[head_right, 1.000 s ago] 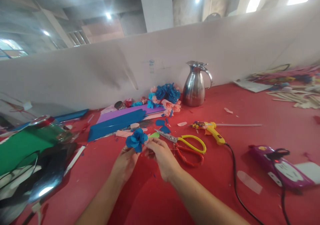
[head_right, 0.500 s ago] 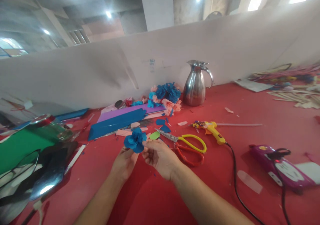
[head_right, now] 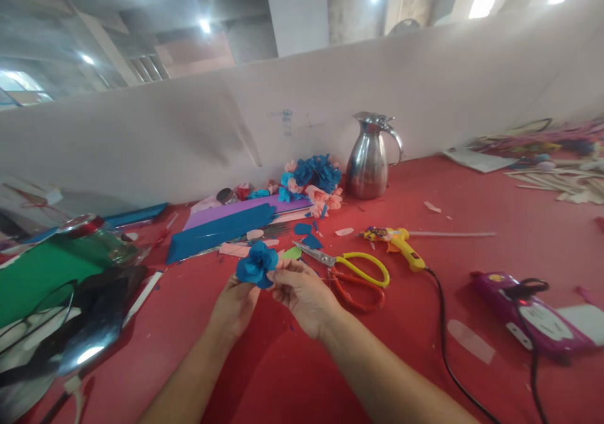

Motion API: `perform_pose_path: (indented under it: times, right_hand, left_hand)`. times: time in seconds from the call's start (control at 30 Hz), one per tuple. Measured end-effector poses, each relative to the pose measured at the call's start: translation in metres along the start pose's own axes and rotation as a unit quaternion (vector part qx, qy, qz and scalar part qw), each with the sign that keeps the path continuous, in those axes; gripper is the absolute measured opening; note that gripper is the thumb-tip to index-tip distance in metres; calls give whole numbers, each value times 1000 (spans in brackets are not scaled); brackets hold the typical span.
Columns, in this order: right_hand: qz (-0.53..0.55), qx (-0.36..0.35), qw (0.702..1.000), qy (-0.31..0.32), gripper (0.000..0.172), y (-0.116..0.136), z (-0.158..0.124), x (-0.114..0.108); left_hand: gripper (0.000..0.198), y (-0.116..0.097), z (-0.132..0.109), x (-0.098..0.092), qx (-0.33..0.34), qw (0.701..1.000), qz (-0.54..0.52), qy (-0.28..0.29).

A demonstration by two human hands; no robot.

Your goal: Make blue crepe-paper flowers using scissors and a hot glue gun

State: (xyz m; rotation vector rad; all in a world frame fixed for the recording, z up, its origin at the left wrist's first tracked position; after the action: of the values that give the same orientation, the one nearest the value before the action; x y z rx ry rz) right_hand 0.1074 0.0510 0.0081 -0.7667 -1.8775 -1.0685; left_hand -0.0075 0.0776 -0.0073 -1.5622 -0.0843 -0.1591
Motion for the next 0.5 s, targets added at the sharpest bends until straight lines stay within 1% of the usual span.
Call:
perform_pose_path:
  times: [0.13, 0.27, 0.37, 0.5]
  right_hand:
    - [-7, -51, 999, 11, 27, 10, 2, 0]
    - [-8, -58, 998, 7, 27, 13, 2, -1]
    - [-15, -60, 998, 6, 25, 13, 1, 0]
    - [-48, -81, 996, 13, 30, 16, -1, 3]
  left_hand:
    - [8, -2, -1, 2, 13, 1000, 23, 9]
    - [10, -7, -4, 2, 24, 997, 69, -3]
    - [11, -14, -5, 0, 48, 992, 114, -13]
    - [10, -20, -6, -3, 71, 985, 154, -28]
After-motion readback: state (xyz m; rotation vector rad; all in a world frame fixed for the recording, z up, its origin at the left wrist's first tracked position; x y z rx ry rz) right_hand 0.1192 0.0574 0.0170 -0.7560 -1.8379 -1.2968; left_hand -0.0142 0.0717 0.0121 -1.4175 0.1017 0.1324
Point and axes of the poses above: each hand's wrist, its own z-axis towards the middle knuckle, its own x-axis out of the palm, y = z × x, the point moved 9 cm from there along z, towards the middle knuckle, and after that the axes turned 14 degrees about z, right-handed, at the moved point
